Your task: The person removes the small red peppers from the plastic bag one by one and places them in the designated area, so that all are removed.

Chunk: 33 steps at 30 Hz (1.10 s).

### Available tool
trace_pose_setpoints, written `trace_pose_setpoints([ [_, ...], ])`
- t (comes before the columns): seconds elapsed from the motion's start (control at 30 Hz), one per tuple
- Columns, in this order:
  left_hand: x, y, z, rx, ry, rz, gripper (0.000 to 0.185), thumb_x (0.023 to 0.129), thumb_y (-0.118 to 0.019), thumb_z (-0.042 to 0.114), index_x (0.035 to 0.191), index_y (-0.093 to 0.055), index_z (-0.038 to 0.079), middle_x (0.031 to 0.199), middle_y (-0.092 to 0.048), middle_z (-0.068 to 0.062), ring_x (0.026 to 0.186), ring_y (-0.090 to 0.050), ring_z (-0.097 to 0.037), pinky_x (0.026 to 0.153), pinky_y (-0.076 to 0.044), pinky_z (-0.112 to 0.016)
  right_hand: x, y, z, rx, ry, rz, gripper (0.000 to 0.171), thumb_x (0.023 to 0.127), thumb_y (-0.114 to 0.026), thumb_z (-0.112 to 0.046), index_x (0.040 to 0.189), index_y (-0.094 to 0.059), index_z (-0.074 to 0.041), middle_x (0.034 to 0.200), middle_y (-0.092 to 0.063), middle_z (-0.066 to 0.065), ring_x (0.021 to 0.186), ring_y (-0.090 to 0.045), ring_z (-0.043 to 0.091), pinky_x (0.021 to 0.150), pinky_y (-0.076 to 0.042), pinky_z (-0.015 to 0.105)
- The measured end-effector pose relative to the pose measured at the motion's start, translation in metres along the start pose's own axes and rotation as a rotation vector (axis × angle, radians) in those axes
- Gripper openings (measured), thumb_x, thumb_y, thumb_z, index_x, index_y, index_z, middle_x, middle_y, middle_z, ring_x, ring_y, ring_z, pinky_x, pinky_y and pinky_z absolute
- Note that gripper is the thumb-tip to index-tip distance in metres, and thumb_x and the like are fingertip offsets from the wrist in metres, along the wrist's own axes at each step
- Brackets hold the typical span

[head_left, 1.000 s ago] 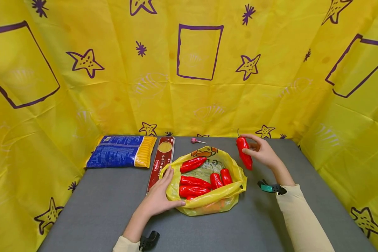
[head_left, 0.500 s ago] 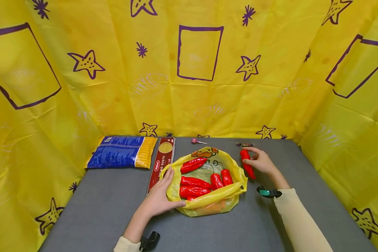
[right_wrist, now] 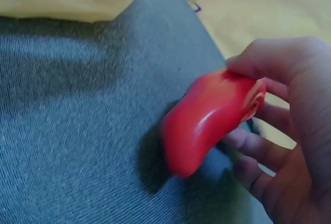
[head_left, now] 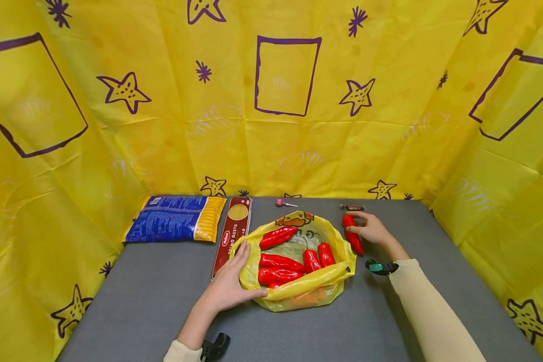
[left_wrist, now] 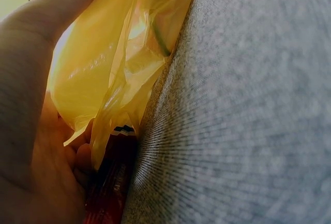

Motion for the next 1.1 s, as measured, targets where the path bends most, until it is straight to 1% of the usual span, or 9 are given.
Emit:
trace_pose_setpoints([
  [0.07, 0.000, 0.000, 0.000, -0.008, 0.004, -0.005, 0.129, 0.073, -0.085, 0.072, 0.171, -0.019, 0.018, 0.179, -0.010, -0.001, 0.160, -0.026, -0.039, 0.122, -0.024, -0.073, 0.000, 0.000, 0.004, 0.000, -0.012, 0.005, 0.059, 0.102, -0.070, -0.026, 0.154, -0.054, -0.005, 0.150, -0.053, 0.034, 0.129, -0.059, 0.052, 0.102, -0.055, 0.060],
  [0.13, 0.000, 0.000, -0.001, -0.014, 0.009, -0.008, 0.129, 0.074, -0.084, 0.072, 0.171, -0.019, 0.019, 0.179, -0.010, 0.000, 0.161, -0.025, -0.039, 0.122, -0.024, -0.073, -0.001, -0.001, 0.008, 0.008, -0.027, 0.010, 0.059, 0.104, -0.067, -0.029, 0.156, -0.052, -0.005, 0.155, -0.050, 0.033, 0.138, -0.050, 0.054, 0.111, -0.045, 0.068],
  [0.23, -0.001, -0.001, -0.001, -0.015, 0.006, -0.010, 0.128, 0.074, -0.085, 0.071, 0.171, -0.019, 0.018, 0.179, -0.010, -0.001, 0.160, -0.026, -0.040, 0.121, -0.025, -0.074, -0.003, -0.001, 0.014, 0.036, -0.039, 0.013, 0.060, 0.106, -0.063, -0.030, 0.159, -0.048, -0.006, 0.158, -0.045, 0.033, 0.144, -0.043, 0.054, 0.116, -0.036, 0.071],
  [0.37, -0.001, 0.000, -0.001, -0.008, -0.006, -0.001, 0.129, 0.074, -0.085, 0.072, 0.171, -0.020, 0.018, 0.179, -0.012, -0.002, 0.160, -0.027, -0.040, 0.121, -0.025, -0.073, -0.003, -0.002, 0.016, 0.066, -0.026, 0.020, 0.060, 0.107, -0.062, -0.027, 0.160, -0.046, -0.006, 0.161, -0.042, 0.032, 0.147, -0.038, 0.054, 0.118, -0.032, 0.072],
  [0.43, 0.000, 0.000, -0.001, -0.006, -0.008, 0.000, 0.129, 0.074, -0.084, 0.073, 0.171, -0.020, 0.018, 0.179, -0.012, -0.001, 0.160, -0.027, -0.040, 0.121, -0.026, -0.073, -0.003, -0.002, 0.016, 0.080, -0.016, 0.015, 0.060, 0.106, -0.063, -0.025, 0.160, -0.045, -0.005, 0.162, -0.041, 0.031, 0.146, -0.040, 0.055, 0.117, -0.035, 0.072],
  [0.63, 0.001, -0.001, -0.002, -0.005, -0.006, -0.002, 0.129, 0.074, -0.083, 0.074, 0.171, -0.020, 0.018, 0.179, -0.011, -0.001, 0.160, -0.026, -0.040, 0.122, -0.025, -0.073, -0.004, -0.002, 0.017, 0.099, 0.024, 0.017, 0.059, 0.104, -0.066, -0.019, 0.157, -0.048, -0.003, 0.156, -0.048, 0.032, 0.131, -0.057, 0.055, 0.106, -0.052, 0.063],
  [0.87, 0.001, -0.001, -0.002, -0.004, -0.004, -0.005, 0.129, 0.074, -0.083, 0.074, 0.171, -0.019, 0.018, 0.179, -0.011, -0.001, 0.160, -0.027, -0.039, 0.122, -0.024, -0.073, -0.003, -0.004, 0.018, 0.071, 0.033, 0.008, 0.060, 0.103, -0.069, -0.024, 0.157, -0.049, -0.003, 0.150, -0.054, 0.032, 0.127, -0.060, 0.051, 0.102, -0.056, 0.058],
  [1.0, 0.002, -0.001, -0.002, -0.003, -0.001, -0.008, 0.129, 0.074, -0.083, 0.074, 0.171, -0.019, 0.018, 0.179, -0.010, -0.001, 0.160, -0.027, -0.039, 0.122, -0.024, -0.073, 0.000, -0.006, 0.017, 0.061, 0.033, -0.002, 0.062, 0.103, -0.069, -0.026, 0.157, -0.048, -0.004, 0.147, -0.056, 0.032, 0.121, -0.062, 0.047, 0.094, -0.060, 0.047],
  [1.1, 0.001, -0.001, -0.001, -0.010, 0.003, -0.009, 0.129, 0.074, -0.083, 0.074, 0.171, -0.019, 0.018, 0.179, -0.011, -0.001, 0.160, -0.027, -0.039, 0.122, -0.024, -0.073, 0.000, -0.006, 0.016, 0.054, 0.030, -0.001, 0.063, 0.103, -0.070, -0.027, 0.157, -0.048, -0.004, 0.144, -0.058, 0.032, 0.116, -0.064, 0.044, 0.088, -0.060, 0.039],
])
Point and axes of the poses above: each hand's wrist, its own x-axis towards the middle knuckle, its own y-axis out of the back of the hand, z = x × y, the point moved 10 cm from there along x, towards the middle knuckle
